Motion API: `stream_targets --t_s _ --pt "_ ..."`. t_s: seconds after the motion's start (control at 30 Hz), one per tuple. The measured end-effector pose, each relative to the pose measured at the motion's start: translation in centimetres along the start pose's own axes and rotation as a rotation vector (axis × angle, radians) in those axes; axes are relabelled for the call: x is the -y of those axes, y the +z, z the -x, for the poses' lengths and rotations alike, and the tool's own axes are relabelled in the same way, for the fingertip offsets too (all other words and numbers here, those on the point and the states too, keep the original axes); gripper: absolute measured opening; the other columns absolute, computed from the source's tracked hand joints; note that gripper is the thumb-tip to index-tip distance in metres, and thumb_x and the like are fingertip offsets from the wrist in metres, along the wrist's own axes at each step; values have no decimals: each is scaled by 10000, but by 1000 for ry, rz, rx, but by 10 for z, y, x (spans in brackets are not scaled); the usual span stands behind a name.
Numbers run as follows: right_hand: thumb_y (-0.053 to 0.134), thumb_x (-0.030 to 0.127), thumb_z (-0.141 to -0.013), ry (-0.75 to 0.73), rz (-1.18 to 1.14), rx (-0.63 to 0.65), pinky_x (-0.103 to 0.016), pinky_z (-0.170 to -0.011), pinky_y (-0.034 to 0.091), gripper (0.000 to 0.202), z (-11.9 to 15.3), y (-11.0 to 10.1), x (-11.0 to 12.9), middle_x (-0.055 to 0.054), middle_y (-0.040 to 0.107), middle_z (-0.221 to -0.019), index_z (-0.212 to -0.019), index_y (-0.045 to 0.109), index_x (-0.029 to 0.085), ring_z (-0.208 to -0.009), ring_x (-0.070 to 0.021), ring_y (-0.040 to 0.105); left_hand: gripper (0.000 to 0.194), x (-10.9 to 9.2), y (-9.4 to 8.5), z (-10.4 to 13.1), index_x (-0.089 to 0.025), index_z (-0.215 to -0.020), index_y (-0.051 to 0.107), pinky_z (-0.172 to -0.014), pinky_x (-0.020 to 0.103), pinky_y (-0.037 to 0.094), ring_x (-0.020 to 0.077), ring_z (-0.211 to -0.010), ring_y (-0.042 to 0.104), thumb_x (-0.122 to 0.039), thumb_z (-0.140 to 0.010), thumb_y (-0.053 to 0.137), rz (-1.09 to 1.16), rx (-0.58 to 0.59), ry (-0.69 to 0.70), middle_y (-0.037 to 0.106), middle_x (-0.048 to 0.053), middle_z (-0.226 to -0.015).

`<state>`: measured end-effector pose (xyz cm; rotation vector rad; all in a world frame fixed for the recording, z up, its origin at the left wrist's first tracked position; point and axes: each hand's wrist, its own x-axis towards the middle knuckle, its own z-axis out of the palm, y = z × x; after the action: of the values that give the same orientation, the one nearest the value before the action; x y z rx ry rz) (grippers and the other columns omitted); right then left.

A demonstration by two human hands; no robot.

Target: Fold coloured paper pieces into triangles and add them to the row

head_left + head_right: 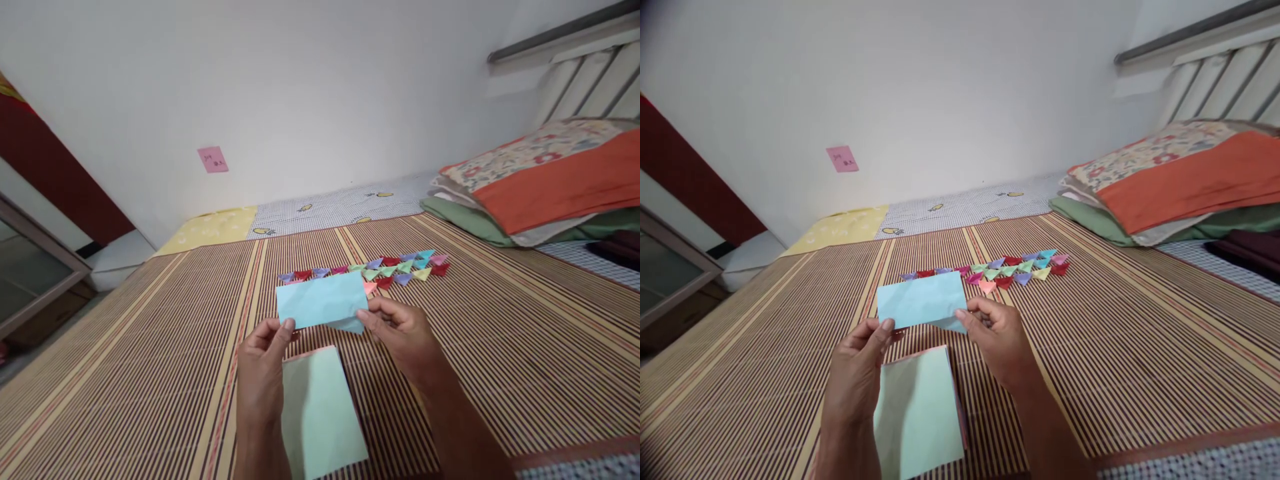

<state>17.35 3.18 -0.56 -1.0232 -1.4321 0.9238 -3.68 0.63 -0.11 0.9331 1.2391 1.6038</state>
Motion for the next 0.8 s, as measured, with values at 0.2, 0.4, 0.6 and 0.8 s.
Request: stream_targets --t_s 0.2,0.4,0.6,0.8 --pt "751 349 -826 91 -205 -54 -276 -644 526 242 -2 12 -11 6 644 -653 -707 610 192 -671 -175 684 249 6 8 -1 -175 -716 664 -768 249 531 138 -801 669 -289 -680 882 71 -109 140 678 -1 -837" --pt "777 303 -792 54 -283 -179 -282 -623 557 204 -1 26 -11 -7 692 -729 -837 608 198 -656 -169 684 312 8 21 0 -181 -870 683 -846 280 554 175 -959 707 -228 -653 903 241 -200 145 712 65 -1101" --pt "730 224 -818 16 -255 -173 -274 -701 549 486 2 34 -4 14 721 -760 -1274 564 209 -715 -156 686 331 3 37 5 -141 -815 735 -662 250 590 144 -696 695 -191 -559 938 494 -24 -200 745 32 -790" --pt "758 343 -798 99 -376 -103 -268 -640 556 298 -1 29 -4 -9 706 -756 -1034 675 180 -663 -154 662 307 5 40 8 -110 -637 702 -501 214 527 100 -489 590 -264 -538 948 351 -27 -228 665 3 -578"
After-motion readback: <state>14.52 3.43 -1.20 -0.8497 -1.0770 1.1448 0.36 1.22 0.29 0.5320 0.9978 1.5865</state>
